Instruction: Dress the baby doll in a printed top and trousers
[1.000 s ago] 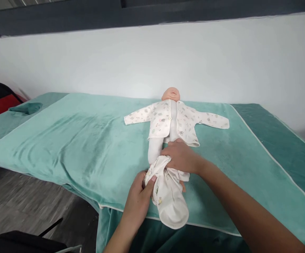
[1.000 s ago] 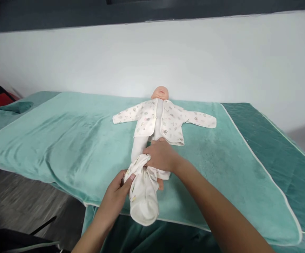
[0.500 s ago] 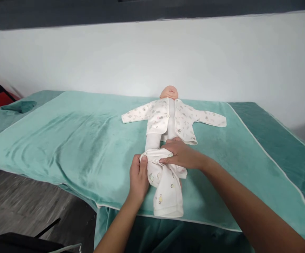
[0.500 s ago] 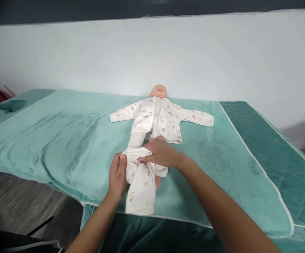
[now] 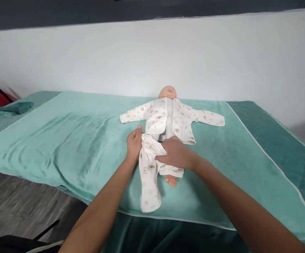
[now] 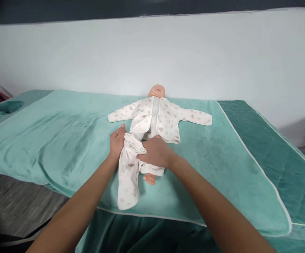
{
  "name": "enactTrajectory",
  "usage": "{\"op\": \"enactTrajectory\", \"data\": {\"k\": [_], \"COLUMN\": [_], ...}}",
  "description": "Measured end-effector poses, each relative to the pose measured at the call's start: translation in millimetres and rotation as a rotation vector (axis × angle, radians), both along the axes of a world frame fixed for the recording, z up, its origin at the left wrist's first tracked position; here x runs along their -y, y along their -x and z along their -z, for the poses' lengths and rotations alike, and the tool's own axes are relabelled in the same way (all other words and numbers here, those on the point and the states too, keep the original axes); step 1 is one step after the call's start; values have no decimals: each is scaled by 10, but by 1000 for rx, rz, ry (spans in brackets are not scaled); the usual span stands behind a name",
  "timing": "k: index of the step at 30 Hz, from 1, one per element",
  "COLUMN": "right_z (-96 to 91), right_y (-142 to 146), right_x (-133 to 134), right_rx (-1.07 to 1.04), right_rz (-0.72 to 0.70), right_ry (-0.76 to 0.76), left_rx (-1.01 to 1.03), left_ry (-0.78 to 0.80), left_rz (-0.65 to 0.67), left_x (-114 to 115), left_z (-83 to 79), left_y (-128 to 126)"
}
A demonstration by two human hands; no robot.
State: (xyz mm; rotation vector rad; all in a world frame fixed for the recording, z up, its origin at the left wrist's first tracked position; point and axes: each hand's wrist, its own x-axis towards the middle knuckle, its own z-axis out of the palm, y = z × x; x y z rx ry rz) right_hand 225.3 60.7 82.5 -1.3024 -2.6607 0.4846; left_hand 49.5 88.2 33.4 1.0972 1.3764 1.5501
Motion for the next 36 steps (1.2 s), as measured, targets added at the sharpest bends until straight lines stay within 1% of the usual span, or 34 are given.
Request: {"op": "enactTrajectory", "data": {"k": [2,4,7,10,12,14,15,17,19,20,22,25,28,31,36], "right_z": [10,13,22,49,75,102,114,134,148,152,159,163,161,156,142], "right_y": [56,120,215,284,306,311,308,300,291,288,284,277,269,262,258], "right_x": [7,13,21,35,53,75,86,107,119,121,120,122,140,152,99], "right_rx": [42,85,113,103,86,62,47,17,-5,-10,-10,-4,0,7,17], "right_rz": [56,137,250,337,379,398,401,409,421,426,429,416,401,430,491], "right_ry": [-41,-66,-82,-116,-141,-165,-177,-198,-214,-218,-224,-233,-244,-228,-184], "left_rx": [-37,-64,-102,-196,-256,-309,-342,-438,-556,-599,-626,-610,-652,-781,-1069], "left_ry": [-10,-12,-16,-23,-24,-31,-21,36,68,67,47,33,12,-38,-109], "left_rz": [2,11,15,-74,-164,-215,-194,-37,111,154,181,217,195,122,2], "left_x": [-122,-187,-154,33,227,452,566,772,919,964,1001,951,816,629,315], "left_z": [-1,-5,7,58,112,164,185,210,215,214,210,210,206,189,168], "left_y": [11,17,33,89,148,209,233,256,247,235,210,202,233,264,264]}}
